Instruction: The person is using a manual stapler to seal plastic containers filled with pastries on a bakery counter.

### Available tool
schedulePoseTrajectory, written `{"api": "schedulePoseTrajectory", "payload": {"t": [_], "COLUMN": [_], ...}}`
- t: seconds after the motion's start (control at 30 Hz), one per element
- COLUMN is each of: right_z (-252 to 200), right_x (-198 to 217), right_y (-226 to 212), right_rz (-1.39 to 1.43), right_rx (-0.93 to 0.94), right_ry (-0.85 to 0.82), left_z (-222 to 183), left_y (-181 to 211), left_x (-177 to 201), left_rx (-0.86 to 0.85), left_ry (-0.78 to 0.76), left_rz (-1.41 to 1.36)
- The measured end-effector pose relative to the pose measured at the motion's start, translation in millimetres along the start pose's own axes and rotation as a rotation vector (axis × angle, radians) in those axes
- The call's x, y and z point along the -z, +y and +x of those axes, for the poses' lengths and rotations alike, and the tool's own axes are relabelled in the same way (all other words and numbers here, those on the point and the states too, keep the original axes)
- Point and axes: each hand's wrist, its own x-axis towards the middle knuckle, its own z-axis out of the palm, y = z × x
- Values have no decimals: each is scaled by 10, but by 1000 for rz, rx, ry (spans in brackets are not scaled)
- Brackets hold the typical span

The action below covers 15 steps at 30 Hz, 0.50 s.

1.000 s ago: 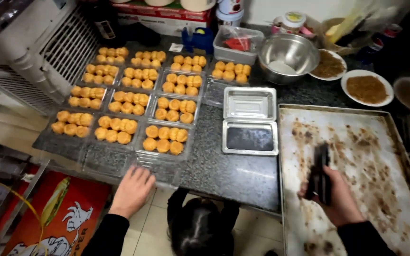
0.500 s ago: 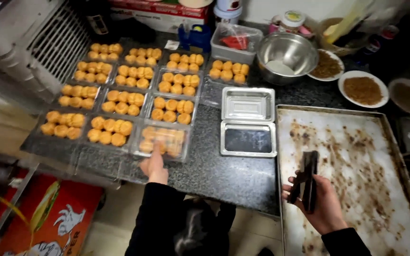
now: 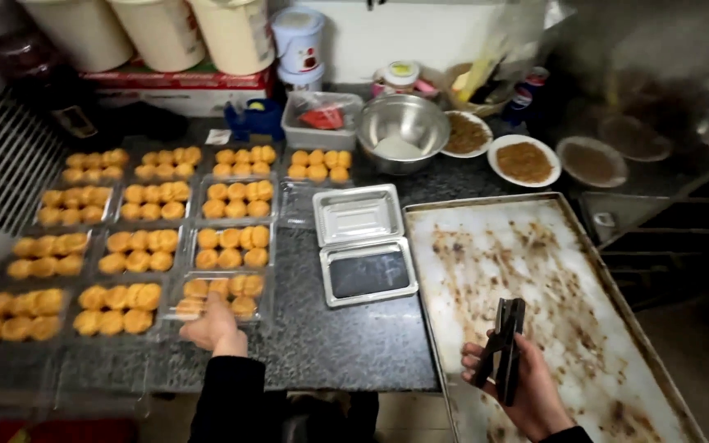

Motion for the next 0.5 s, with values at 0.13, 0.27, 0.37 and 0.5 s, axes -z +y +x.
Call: {"api": "schedulePoseTrajectory", "payload": {"t": [0.13, 0.27, 0.37, 0.5], "right_z": [19, -138, -110, -238], "right_x": [242, 334, 566, 840], "right_y": [-2, -193, -270, -411], "right_rz": [-71, -105, -147, -322], "right_rx": [-13, 6, 35, -4], "right_ry": [39, 23, -48, -140], "left_z": [140, -423, -1016, -1878], "left_y": [-155, 401, 801, 901], "left_x": [-105, 266, 437, 467], "left_rx": [-12, -110, -168, -117], "left_ry": [6, -148, -387, -804], "left_rz": [-217, -316, -253, -212]}}
